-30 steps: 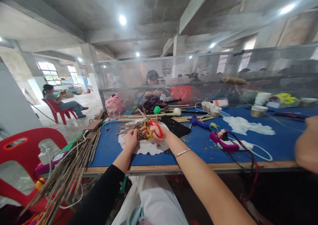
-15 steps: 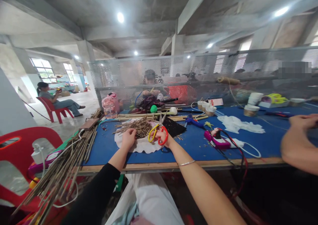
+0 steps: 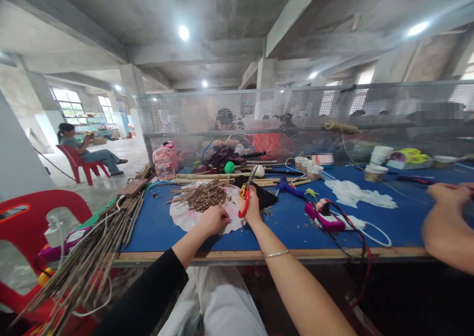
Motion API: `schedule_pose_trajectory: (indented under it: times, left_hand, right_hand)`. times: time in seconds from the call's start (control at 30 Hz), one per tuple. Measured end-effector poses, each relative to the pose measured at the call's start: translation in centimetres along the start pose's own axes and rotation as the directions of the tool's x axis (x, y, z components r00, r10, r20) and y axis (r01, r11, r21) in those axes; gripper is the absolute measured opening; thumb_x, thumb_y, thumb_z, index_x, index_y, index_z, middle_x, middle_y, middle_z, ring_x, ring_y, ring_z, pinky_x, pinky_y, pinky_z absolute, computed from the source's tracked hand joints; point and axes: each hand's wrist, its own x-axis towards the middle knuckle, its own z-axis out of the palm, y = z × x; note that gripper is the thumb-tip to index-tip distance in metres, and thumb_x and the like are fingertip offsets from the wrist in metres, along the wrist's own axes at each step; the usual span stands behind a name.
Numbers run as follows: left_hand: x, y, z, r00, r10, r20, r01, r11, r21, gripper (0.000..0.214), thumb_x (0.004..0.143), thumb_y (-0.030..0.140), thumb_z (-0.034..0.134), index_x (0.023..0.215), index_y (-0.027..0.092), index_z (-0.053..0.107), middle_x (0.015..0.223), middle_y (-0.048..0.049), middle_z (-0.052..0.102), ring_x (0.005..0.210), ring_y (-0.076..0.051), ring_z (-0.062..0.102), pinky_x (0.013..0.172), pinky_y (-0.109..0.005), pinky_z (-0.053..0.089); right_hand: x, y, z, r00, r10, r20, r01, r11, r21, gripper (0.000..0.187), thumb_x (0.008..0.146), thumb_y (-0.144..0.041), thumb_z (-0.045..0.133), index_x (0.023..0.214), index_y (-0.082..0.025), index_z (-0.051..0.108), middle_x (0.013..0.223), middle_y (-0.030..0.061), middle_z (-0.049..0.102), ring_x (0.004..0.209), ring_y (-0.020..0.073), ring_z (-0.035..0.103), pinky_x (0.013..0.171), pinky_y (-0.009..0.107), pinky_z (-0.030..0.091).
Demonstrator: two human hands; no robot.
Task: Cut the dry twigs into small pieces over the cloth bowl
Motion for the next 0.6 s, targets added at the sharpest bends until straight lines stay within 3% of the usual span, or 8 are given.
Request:
schedule_pose_trajectory:
  times: [0.17, 0.3, 0.37, 0.47, 0.6]
  left_hand:
    - [-0.3, -0.3, -0.5, 0.991, -0.022, -0.128, -0.001, 0.984, -0.176, 0.015, 0.064, 0.014, 0.063, 0.052, 0.02, 0.06, 0.059, -0.0057, 0.055, 0.06, -0.019, 0.054, 0.067, -0.028, 0.042]
    - [0.4, -1.2, -3.2, 0.951, -0.105, -0.29, 0.04, 0.975, -0.22, 0.013, 0.07, 0.016, 0.057, 0.058, 0.019, 0.059, 0.061, -0.0055, 0.056, 0.064, -0.018, 0.053, 0.068, -0.028, 0.041]
    - [1.3, -1.9, -4.6, 0.934, -0.174, -0.312, 0.078, 0.952, -0.296, 0.011, 0.071, 0.017, 0.055, 0.06, 0.019, 0.057, 0.057, -0.003, 0.053, 0.059, -0.016, 0.051, 0.063, -0.026, 0.042]
    - [2.5, -3.0, -5.7, 0.915, -0.371, -0.158, 0.225, 0.795, -0.563, 0.018, 0.075, 0.022, 0.052, 0.058, 0.018, 0.05, 0.05, 0.0009, 0.047, 0.045, -0.011, 0.044, 0.049, -0.023, 0.04]
    - [3.1, -4.1, -5.2, 0.873, -0.488, 0.002, 0.254, 0.451, -0.856, 0.021, 0.074, 0.026, 0.059, 0.06, 0.016, 0.047, 0.056, 0.0011, 0.051, 0.046, -0.007, 0.046, 0.049, -0.019, 0.043]
  right_hand:
    - [-1.0, 0.6, 0.0, 0.998, -0.061, -0.01, 0.056, 0.963, -0.262, 0.031, 0.055, -0.022, 0.047, 0.086, -0.02, 0.045, 0.083, 0.0026, 0.058, 0.074, 0.0186, 0.057, 0.077, 0.034, 0.044]
    - [-1.6, 0.0, 0.2, 0.999, -0.041, 0.011, 0.043, 0.952, -0.304, 0.032, 0.056, -0.02, 0.046, 0.088, -0.02, 0.043, 0.08, 0.0022, 0.058, 0.069, 0.0174, 0.057, 0.073, 0.032, 0.045]
    - [-1.8, -0.2, 0.3, 0.999, -0.035, 0.028, 0.043, 0.937, -0.345, 0.034, 0.056, -0.018, 0.045, 0.09, -0.02, 0.043, 0.081, 0.0027, 0.058, 0.07, 0.0174, 0.057, 0.072, 0.031, 0.045]
    - [-2.0, -0.1, 0.4, 0.996, -0.052, 0.078, 0.077, 0.928, -0.365, 0.041, 0.057, -0.016, 0.046, 0.098, -0.02, 0.043, 0.087, 0.0043, 0.06, 0.076, 0.0181, 0.058, 0.075, 0.031, 0.044]
    - [-2.1, 0.2, 0.5, 0.989, -0.086, 0.124, 0.127, 0.916, -0.38, 0.043, 0.06, -0.016, 0.05, 0.103, -0.02, 0.045, 0.091, 0.005, 0.061, 0.08, 0.0191, 0.058, 0.078, 0.032, 0.043]
